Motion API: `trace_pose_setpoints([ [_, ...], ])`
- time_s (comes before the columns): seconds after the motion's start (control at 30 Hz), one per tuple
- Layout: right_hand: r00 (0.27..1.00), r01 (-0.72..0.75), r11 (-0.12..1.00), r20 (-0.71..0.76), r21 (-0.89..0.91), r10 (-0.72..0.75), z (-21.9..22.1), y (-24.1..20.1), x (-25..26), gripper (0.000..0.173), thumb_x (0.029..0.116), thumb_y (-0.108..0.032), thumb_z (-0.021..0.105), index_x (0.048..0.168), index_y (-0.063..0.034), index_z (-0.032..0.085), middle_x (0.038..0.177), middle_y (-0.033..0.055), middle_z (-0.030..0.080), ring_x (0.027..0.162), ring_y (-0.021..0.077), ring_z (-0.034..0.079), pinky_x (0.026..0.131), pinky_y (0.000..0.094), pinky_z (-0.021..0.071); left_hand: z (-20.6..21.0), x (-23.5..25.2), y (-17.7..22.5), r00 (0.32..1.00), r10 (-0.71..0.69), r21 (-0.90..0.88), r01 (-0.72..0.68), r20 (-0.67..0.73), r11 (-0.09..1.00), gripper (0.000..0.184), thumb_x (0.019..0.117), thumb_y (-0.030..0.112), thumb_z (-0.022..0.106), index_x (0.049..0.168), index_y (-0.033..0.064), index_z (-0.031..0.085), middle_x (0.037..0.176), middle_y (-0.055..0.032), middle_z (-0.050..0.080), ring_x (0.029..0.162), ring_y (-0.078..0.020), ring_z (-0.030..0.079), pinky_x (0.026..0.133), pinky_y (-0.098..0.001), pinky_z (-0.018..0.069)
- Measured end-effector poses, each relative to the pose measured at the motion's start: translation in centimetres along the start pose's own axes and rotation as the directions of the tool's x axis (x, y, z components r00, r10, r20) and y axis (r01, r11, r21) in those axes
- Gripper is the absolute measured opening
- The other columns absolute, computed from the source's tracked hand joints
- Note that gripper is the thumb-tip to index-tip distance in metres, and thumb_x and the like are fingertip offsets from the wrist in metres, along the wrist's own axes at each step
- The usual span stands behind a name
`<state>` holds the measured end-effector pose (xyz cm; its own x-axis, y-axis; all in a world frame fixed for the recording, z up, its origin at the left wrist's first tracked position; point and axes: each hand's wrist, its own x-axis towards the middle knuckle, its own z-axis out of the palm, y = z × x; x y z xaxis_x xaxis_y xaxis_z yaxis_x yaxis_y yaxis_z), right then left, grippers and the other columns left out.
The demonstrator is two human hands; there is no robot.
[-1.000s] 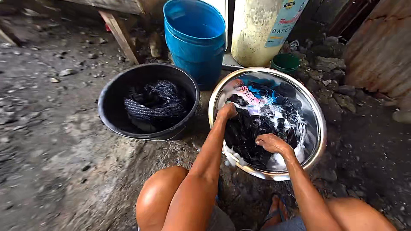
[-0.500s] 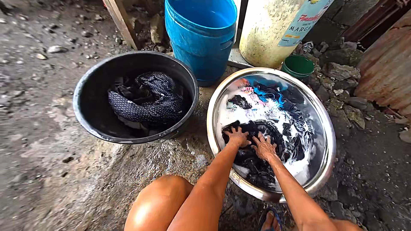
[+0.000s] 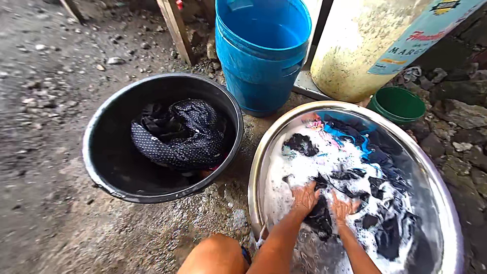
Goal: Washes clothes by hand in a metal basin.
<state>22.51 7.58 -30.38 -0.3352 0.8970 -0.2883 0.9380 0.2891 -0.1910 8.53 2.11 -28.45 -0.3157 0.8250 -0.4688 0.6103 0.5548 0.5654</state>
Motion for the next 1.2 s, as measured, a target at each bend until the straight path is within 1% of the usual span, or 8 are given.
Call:
trace_pose_setpoints([
  [0.1,0.874,-0.253,0.954,0.462,0.161,0.154,-4.5,-0.8,-3.7,0.049,0.1125,-0.02,0.039,0.153,0.007,0.038,0.159,0.027,0.04,0.151,0.0363,0.036,0.125,0.0478,0.0253,0.0,1.0,-0.2,0.992,0.02,-0.188,0.003,0.121,0.982,0.054,0.1122,0.035,0.036,0.158,0.0065,0.037,0.146,-0.0264,0.054,0.136,-0.0401,0.053,0.116,-0.0547,0.0388],
  [0.2,0.77,-0.366,0.918,0.603,0.15,0.208,-5.5,-0.5,-3.9,0.05,0.1131,-0.017,0.034,0.156,0.0075,0.032,0.161,0.0272,0.035,0.152,0.0354,0.034,0.125,0.0473,0.0261,-2.2,-1.0,0.7,0.977,-0.058,-0.141,0.088,0.203,0.986,0.054,0.1115,0.038,0.036,0.152,0.0042,0.047,0.153,-0.0204,0.05,0.144,-0.036,0.044,0.12,-0.0543,0.0319],
  [0.4,0.964,-0.09,0.984,0.26,0.155,0.048,-2.6,-2.6,-0.5,0.049,0.1103,-0.021,0.043,0.146,0.0131,0.047,0.153,0.0358,0.042,0.149,0.0486,0.032,0.124,0.0578,0.0185,-6.4,0.1,3.1,0.888,-0.117,0.33,-0.04,0.445,0.943,0.039,0.1074,0.021,0.048,0.132,-0.0066,0.061,0.142,-0.0283,0.056,0.135,-0.0461,0.051,0.106,-0.0685,0.04],
  [0.73,0.926,-0.136,0.951,0.378,0.277,0.022,-5.6,-8.8,-0.4,0.043,0.1042,-0.025,0.049,0.136,0.0008,0.062,0.141,0.0258,0.059,0.135,0.0424,0.054,0.108,0.0637,0.0411,-19.1,-5.2,12.7,0.925,-0.081,0.743,-0.245,0.372,0.623,0.026,0.0998,0.01,0.059,0.12,-0.0027,0.068,0.132,-0.0256,0.062,0.128,-0.0452,0.056,0.101,-0.0678,0.0446],
  [0.87,0.929,-0.205,0.919,0.364,0.336,0.074,-5.8,-9.2,0.2,0.046,0.103,-0.028,0.051,0.14,-0.0023,0.058,0.141,0.0232,0.06,0.133,0.04,0.056,0.106,0.063,0.0433,-22.0,-9.4,8.8,0.928,0.328,0.529,-0.371,0.179,0.763,0.02,0.1005,0.008,0.059,0.104,-0.0065,0.072,0.102,-0.0237,0.071,0.104,-0.0393,0.067,0.098,-0.0564,0.0493],
  [1.0,0.948,-0.182,0.929,0.309,0.322,0.078,-5.8,-8.8,-0.4,0.049,0.1037,-0.033,0.052,0.14,-0.0001,0.057,0.138,0.0251,0.061,0.131,0.0408,0.058,0.105,0.0627,0.0444,-23.4,-10.3,4.4,0.946,0.255,0.157,-0.226,-0.201,0.961,0.017,0.0988,0.011,0.065,0.1,-0.0033,0.073,0.09,-0.0177,0.072,0.084,-0.028,0.07,0.084,-0.0491,0.0561],
  [1.1,0.952,-0.151,0.939,0.3,0.308,0.055,-6.1,-7.6,0.0,0.049,0.1029,-0.03,0.053,0.142,-0.0001,0.056,0.139,0.0258,0.06,0.133,0.0421,0.056,0.107,0.0627,0.0428,-25.0,-10.9,7.0,0.955,0.281,-0.06,-0.287,-0.093,0.956,0.014,0.0991,0.009,0.066,0.102,-0.0036,0.072,0.089,-0.0111,0.071,0.077,-0.0137,0.068,0.08,-0.0326,0.0576],
  [1.2,0.954,-0.095,0.968,0.297,0.234,0.021,-5.7,-6.8,0.1,0.051,0.1031,-0.03,0.053,0.144,0.0003,0.054,0.141,0.0256,0.059,0.135,0.0434,0.053,0.109,0.0646,0.0403,-25.4,-8.1,7.7,0.854,0.513,-0.447,-0.427,0.086,0.786,0.011,0.0977,0.005,0.061,0.098,-0.0005,0.071,0.083,-0.0024,0.071,0.076,-0.0081,0.068,0.076,-0.0265,0.0583],
])
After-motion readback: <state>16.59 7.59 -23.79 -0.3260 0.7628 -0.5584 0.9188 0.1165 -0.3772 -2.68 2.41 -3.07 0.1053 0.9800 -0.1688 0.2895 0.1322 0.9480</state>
